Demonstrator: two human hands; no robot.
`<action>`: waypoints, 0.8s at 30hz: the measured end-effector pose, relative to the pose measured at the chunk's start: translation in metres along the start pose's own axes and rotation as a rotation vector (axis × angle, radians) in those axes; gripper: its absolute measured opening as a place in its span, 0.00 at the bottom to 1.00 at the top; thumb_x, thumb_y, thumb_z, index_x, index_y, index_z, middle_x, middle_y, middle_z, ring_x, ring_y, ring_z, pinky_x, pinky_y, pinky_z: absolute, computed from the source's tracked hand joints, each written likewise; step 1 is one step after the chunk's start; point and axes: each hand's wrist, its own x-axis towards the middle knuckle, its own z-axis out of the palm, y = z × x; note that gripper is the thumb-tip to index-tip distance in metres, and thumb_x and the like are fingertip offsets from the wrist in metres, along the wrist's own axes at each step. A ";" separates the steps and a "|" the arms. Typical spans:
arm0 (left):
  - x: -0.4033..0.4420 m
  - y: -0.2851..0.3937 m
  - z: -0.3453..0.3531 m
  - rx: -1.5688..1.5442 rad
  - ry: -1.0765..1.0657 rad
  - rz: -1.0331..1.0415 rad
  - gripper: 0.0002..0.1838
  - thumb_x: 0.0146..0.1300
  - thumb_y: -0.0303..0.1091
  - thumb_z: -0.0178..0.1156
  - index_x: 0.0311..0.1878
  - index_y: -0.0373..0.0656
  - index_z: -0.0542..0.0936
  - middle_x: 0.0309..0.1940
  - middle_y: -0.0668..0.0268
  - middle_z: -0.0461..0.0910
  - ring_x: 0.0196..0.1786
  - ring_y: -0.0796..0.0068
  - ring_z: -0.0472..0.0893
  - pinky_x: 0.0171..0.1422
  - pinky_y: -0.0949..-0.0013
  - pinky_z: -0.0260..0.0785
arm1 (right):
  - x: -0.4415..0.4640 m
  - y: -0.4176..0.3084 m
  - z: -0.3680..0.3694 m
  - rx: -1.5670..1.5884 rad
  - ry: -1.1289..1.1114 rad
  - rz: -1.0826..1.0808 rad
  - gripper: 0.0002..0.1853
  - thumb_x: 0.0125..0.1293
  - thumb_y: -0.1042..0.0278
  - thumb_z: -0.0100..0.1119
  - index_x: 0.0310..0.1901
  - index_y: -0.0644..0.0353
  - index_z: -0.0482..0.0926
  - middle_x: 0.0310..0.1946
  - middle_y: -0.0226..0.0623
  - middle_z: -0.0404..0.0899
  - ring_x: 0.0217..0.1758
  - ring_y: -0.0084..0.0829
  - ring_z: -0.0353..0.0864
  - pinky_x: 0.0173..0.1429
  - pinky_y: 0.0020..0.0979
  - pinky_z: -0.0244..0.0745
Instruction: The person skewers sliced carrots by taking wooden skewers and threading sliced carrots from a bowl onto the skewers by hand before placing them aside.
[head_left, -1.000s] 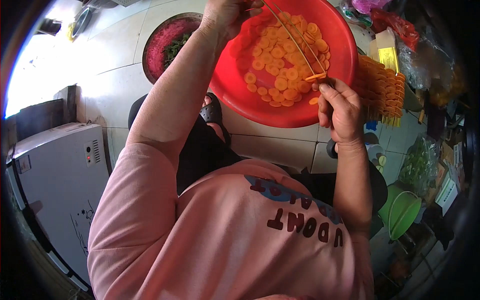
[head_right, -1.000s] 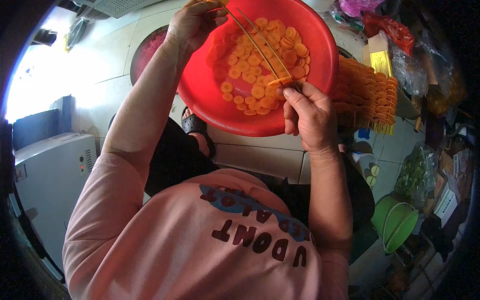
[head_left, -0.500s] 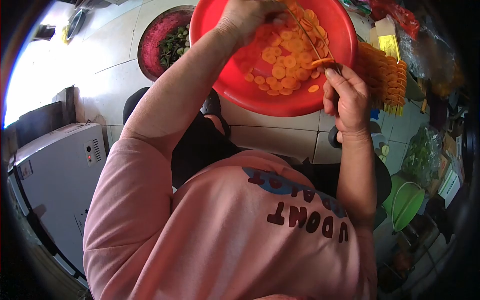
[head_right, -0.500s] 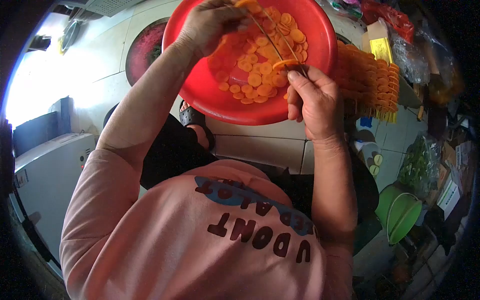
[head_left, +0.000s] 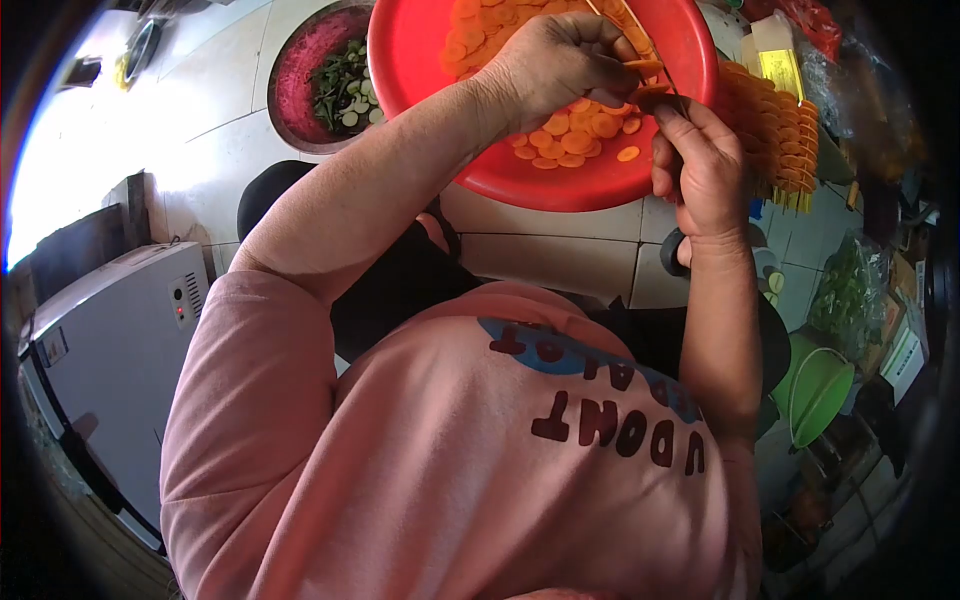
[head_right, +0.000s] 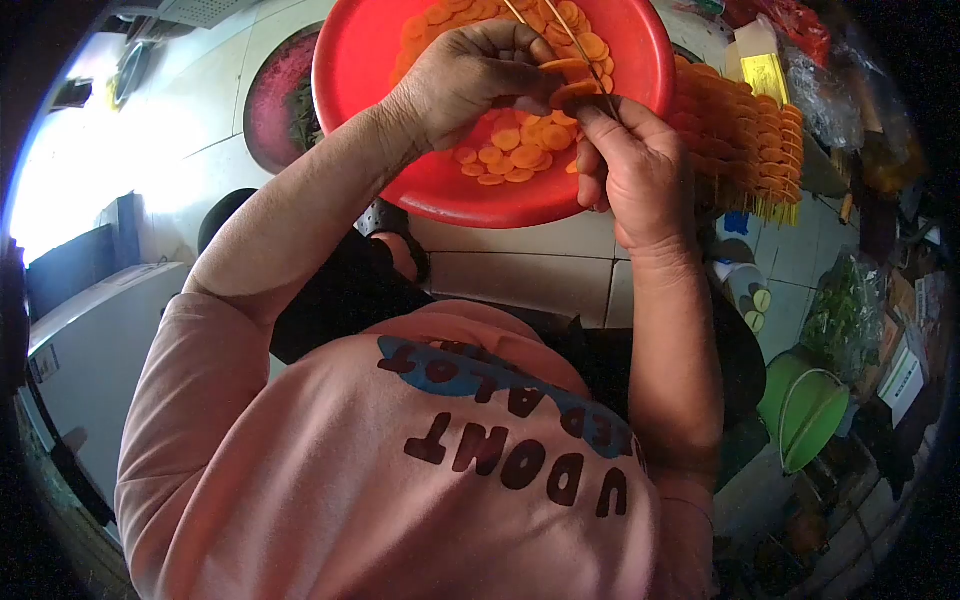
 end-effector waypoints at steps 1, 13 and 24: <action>0.000 0.001 0.000 -0.021 0.018 -0.004 0.10 0.55 0.19 0.59 0.41 0.37 0.76 0.33 0.63 0.79 0.38 0.72 0.82 0.48 0.72 0.76 | 0.000 -0.001 0.001 -0.001 0.000 -0.001 0.11 0.66 0.62 0.53 0.39 0.59 0.79 0.17 0.24 0.70 0.12 0.16 0.65 0.16 0.17 0.58; 0.014 0.017 -0.020 -0.141 0.083 -0.088 0.07 0.61 0.20 0.51 0.42 0.37 0.74 0.33 0.62 0.78 0.35 0.71 0.80 0.42 0.72 0.75 | 0.004 0.001 -0.002 0.062 0.037 -0.024 0.11 0.67 0.62 0.53 0.41 0.61 0.80 0.17 0.25 0.71 0.13 0.17 0.67 0.17 0.18 0.58; 0.032 -0.079 -0.020 1.251 -0.410 -0.147 0.18 0.57 0.44 0.60 0.48 0.47 0.78 0.40 0.61 0.81 0.45 0.64 0.79 0.51 0.65 0.70 | 0.001 -0.001 0.000 0.050 0.037 -0.026 0.12 0.66 0.62 0.53 0.41 0.62 0.80 0.18 0.26 0.72 0.13 0.17 0.67 0.16 0.18 0.56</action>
